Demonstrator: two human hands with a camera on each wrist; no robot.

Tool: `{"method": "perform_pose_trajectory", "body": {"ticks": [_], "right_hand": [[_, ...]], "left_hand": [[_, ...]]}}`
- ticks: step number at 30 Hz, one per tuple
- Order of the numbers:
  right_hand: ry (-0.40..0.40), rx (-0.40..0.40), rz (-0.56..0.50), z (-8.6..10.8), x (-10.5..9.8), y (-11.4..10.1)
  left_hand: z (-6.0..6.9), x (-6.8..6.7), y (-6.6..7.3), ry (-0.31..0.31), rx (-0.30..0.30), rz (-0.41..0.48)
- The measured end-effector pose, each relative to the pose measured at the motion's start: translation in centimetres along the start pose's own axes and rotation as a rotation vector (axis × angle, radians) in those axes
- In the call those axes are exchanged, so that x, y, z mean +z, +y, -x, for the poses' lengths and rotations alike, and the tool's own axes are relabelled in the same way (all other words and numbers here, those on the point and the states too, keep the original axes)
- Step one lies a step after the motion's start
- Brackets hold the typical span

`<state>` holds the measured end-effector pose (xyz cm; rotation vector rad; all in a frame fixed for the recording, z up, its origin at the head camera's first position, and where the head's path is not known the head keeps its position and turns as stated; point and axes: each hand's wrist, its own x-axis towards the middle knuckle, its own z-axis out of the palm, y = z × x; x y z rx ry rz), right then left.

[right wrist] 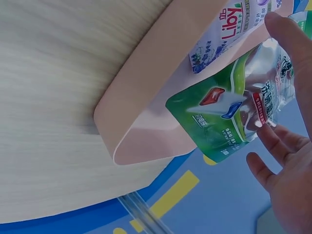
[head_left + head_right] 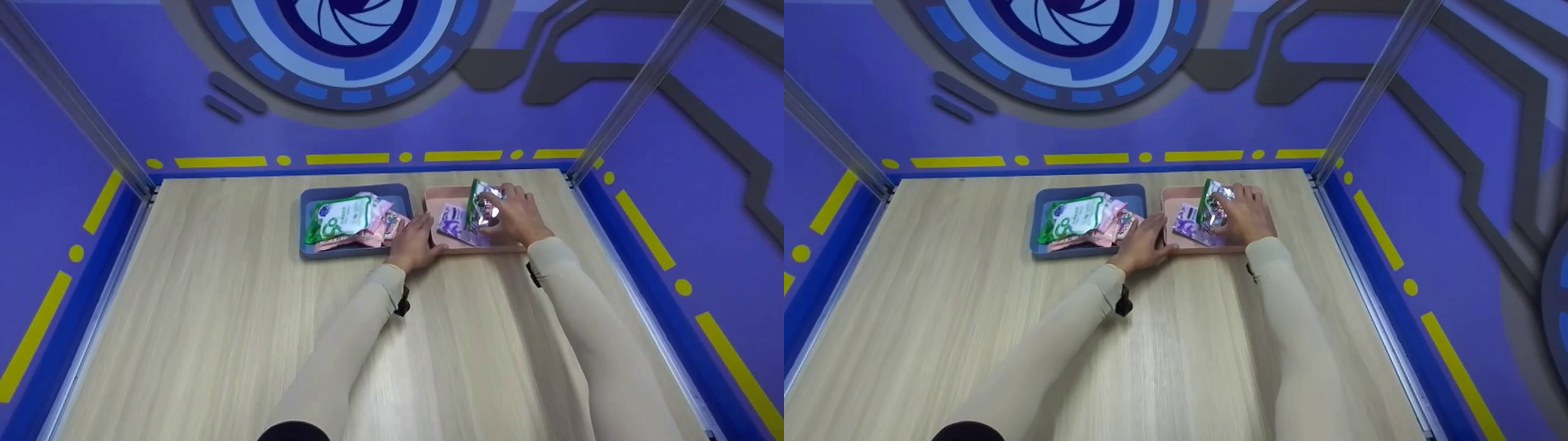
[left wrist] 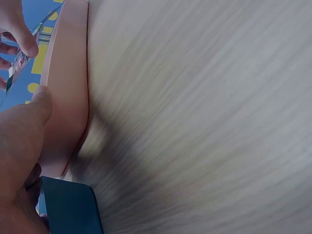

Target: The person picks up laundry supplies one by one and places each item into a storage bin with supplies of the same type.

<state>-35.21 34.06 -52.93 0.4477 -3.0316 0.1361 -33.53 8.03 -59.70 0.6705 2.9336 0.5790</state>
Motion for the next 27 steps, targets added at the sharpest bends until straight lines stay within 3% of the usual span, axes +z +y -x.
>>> {"method": "perform_pose_trajectory", "body": {"ticks": [12, 20, 27], "right_hand": [[0.019, -0.008, 0.038, -0.6, 0.8, -0.5], [-0.036, 0.048, 0.039, -1.1, 0.9, -1.1], [-0.053, 0.044, 0.089, -1.5, 1.4, -1.0]], "left_hand": [[0.0, 0.0, 0.1, -0.012, -0.012, 0.003], [0.1, 0.1, 0.0, -0.007, -0.007, 0.024], [0.0, 0.2, 0.0, -0.005, -0.009, 0.01]]}}
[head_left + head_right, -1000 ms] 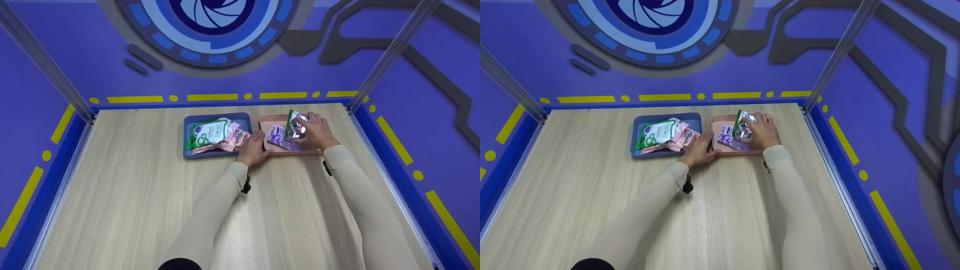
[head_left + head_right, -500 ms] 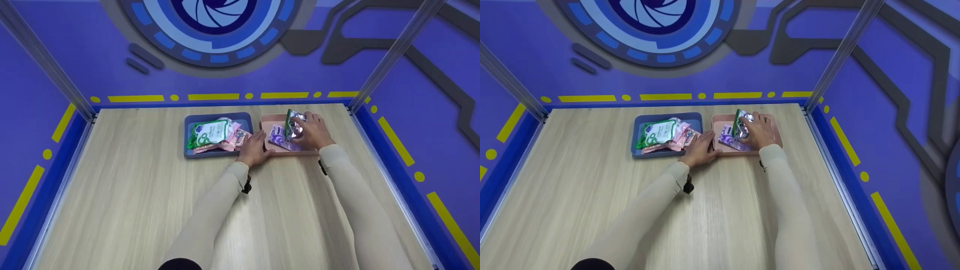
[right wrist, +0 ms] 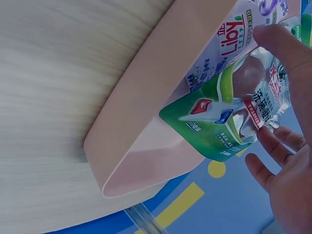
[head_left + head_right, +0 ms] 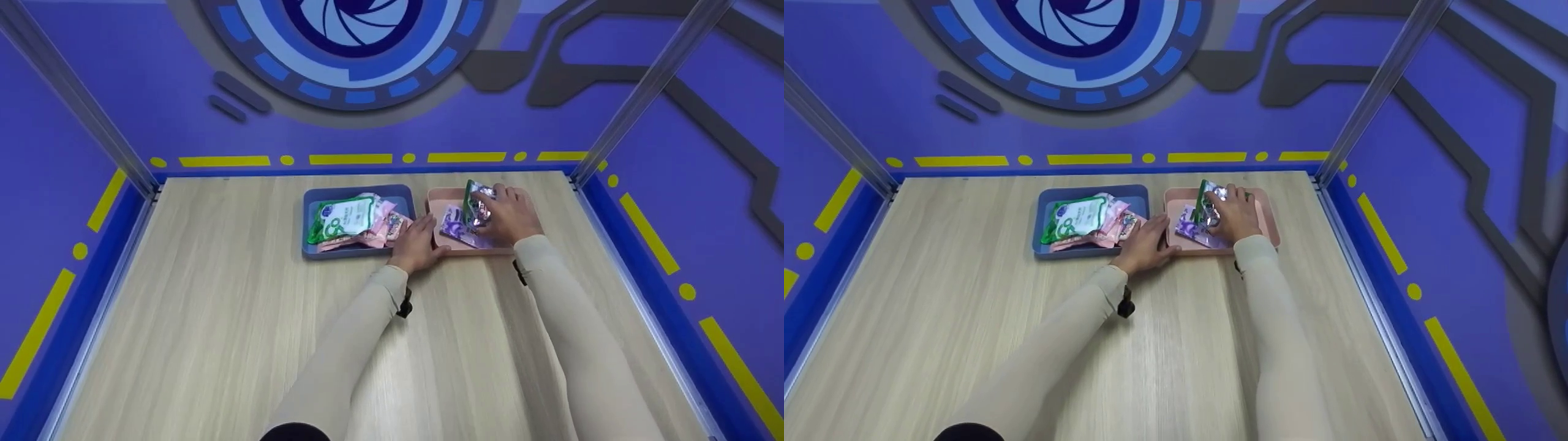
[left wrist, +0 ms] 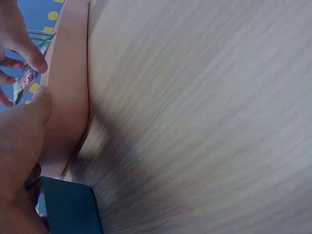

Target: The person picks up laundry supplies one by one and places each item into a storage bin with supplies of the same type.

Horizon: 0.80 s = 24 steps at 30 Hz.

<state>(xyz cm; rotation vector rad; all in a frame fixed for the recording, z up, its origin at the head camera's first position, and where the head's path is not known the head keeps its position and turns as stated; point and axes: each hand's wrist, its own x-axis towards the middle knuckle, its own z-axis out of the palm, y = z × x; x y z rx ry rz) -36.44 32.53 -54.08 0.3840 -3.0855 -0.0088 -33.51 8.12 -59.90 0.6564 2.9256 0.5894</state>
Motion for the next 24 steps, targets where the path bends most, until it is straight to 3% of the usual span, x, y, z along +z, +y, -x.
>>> {"method": "perform_pose_trajectory", "body": {"ticks": [7, 15, 24], "right_hand": [[-0.038, 0.034, -0.005, -0.5, 0.5, 0.0], [-0.012, -0.004, -0.062, -0.6, 1.3, -0.1], [0.005, 0.012, -0.108, -0.7, 1.9, -0.2]], "left_hand": [[0.0, 0.0, -0.1, 0.007, 0.002, -0.007], [0.0, 0.2, -0.1, 0.005, -0.003, 0.006], [-0.1, 0.1, -0.1, 0.016, 0.0, 0.017]]}}
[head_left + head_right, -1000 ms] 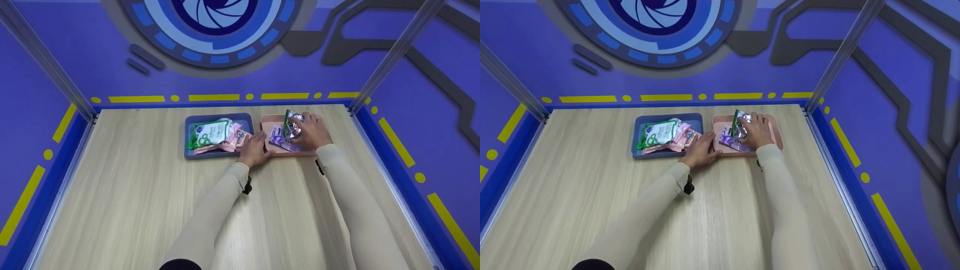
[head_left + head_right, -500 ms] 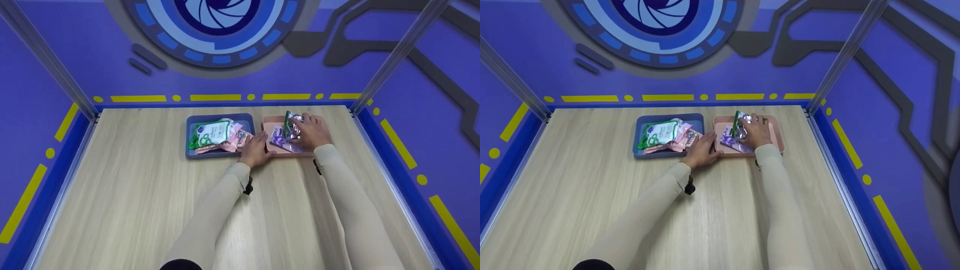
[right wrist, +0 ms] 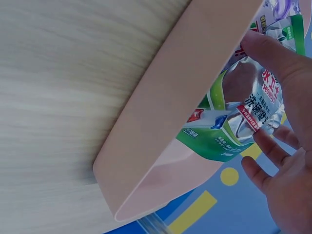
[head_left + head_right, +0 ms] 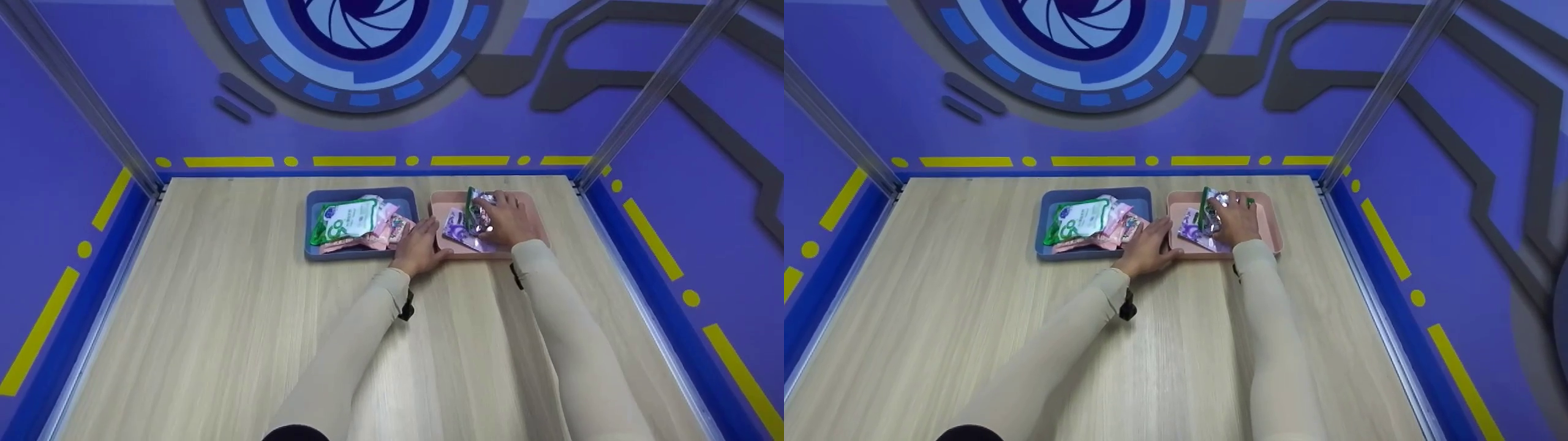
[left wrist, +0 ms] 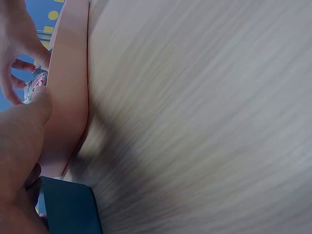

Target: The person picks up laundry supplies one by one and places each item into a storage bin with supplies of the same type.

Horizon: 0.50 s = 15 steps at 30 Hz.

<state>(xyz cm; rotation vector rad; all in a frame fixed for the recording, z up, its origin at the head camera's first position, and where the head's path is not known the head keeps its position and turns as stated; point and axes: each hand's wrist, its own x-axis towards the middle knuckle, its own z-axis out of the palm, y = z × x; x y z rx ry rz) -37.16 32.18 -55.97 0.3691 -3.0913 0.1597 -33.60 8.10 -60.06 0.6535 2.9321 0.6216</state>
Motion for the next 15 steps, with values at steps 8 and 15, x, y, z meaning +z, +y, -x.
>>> {"method": "perform_pose_trajectory", "body": {"ticks": [8, 15], "right_hand": [[0.025, -0.012, -0.016, -0.19, 0.46, -0.17], [-0.047, 0.013, -0.008, -0.26, 0.23, -0.23]], "left_hand": [[-0.05, -0.04, -0.06, -0.014, -0.003, -0.01], [0.02, -0.02, -0.09, -0.002, 0.009, -0.02]]}}
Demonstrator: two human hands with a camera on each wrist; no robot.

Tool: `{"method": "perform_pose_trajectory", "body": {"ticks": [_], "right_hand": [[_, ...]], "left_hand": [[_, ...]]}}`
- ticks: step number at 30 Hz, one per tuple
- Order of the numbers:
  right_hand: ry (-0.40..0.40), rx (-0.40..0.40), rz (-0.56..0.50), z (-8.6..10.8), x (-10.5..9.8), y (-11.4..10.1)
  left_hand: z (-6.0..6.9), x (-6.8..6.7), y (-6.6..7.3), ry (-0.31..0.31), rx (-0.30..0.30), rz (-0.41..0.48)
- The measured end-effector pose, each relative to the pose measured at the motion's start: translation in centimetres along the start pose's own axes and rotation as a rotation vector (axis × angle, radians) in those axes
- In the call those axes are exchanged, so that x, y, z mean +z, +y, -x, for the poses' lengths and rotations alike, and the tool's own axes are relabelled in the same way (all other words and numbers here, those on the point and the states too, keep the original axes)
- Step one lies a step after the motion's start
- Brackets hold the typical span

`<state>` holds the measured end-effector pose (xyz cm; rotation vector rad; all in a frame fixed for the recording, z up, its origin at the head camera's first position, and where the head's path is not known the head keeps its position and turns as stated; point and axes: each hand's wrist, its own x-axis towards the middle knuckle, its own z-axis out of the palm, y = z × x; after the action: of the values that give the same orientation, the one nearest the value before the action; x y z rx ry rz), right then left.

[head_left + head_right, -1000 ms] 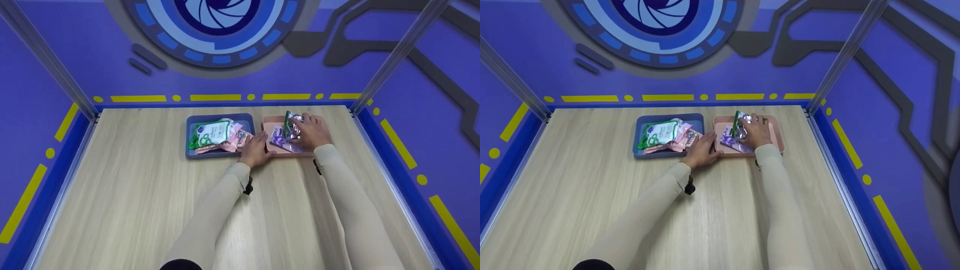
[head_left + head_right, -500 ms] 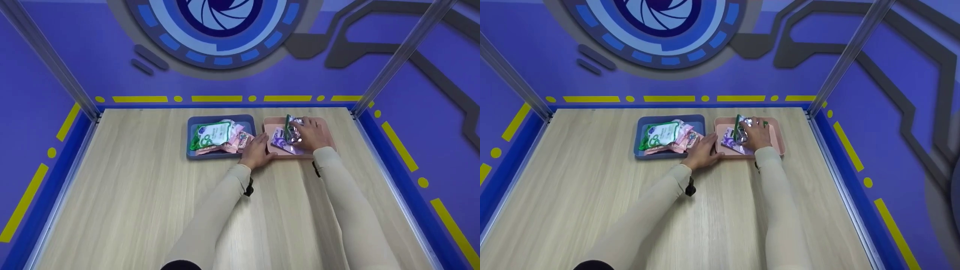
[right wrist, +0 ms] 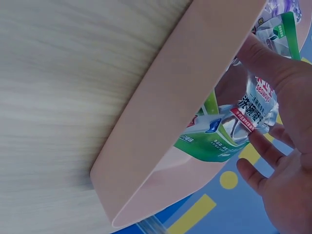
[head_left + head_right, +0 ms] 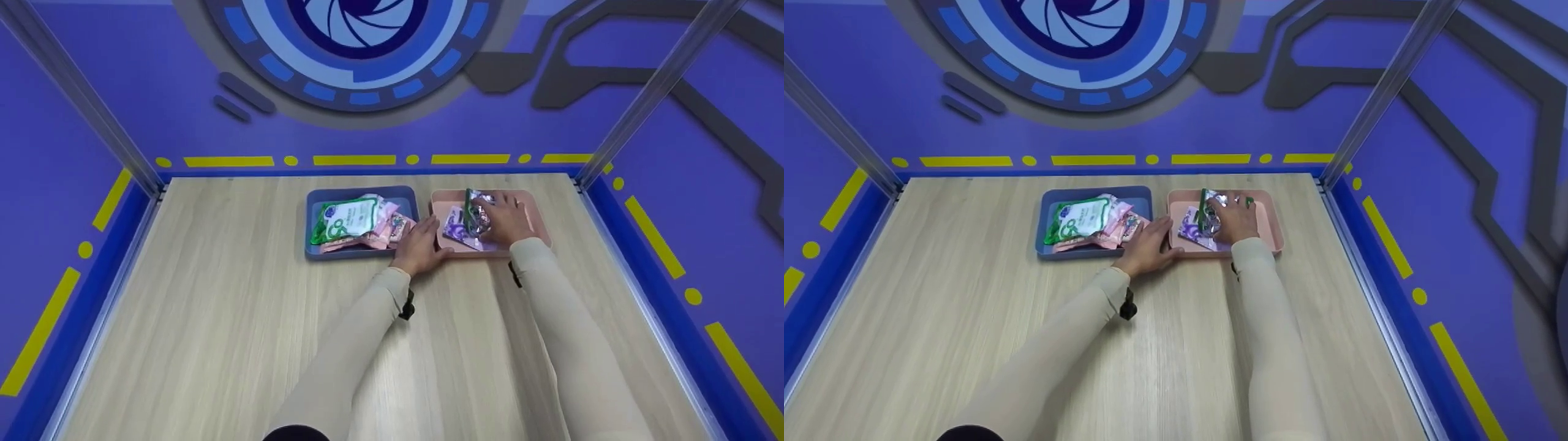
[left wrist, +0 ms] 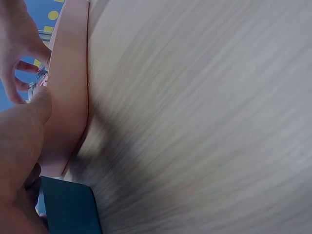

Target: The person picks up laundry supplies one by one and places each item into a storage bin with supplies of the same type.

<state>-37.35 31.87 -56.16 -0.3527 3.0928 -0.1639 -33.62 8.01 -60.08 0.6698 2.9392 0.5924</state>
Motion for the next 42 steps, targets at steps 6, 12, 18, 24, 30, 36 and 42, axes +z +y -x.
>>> {"method": "perform_pose_trajectory", "body": {"ticks": [6, 12, 18, 24, 30, 36, 42], "right_hand": [[0.008, -0.012, -0.01, 0.2, 0.1, 0.0], [-0.037, 0.031, -0.013, 0.3, 0.5, 0.3], [-0.062, 0.036, -0.004, 0.4, 0.9, 0.8], [-0.096, 0.05, -0.008, 0.7, 0.7, 0.8], [-0.078, 0.058, -0.033, 1.1, 0.4, 0.7], [-0.046, 0.039, -0.004, 1.5, 0.6, 1.2], [-0.058, 0.054, 0.007, 1.6, 1.2, 1.8]], "left_hand": [[0.1, 0.0, 0.1, 0.02, 0.011, -0.021], [0.2, 0.1, 0.3, 0.011, 0.011, -0.005], [0.2, 0.3, 0.5, 0.001, 0.009, -0.001], [0.2, 0.4, 0.3, -0.001, 0.011, -0.014], [0.2, 0.4, 0.2, 0.01, 0.008, -0.007], [0.1, 0.4, -0.1, 0.014, 0.012, -0.028], [0.0, 0.5, -0.2, -0.004, 0.0, -0.004]]}}
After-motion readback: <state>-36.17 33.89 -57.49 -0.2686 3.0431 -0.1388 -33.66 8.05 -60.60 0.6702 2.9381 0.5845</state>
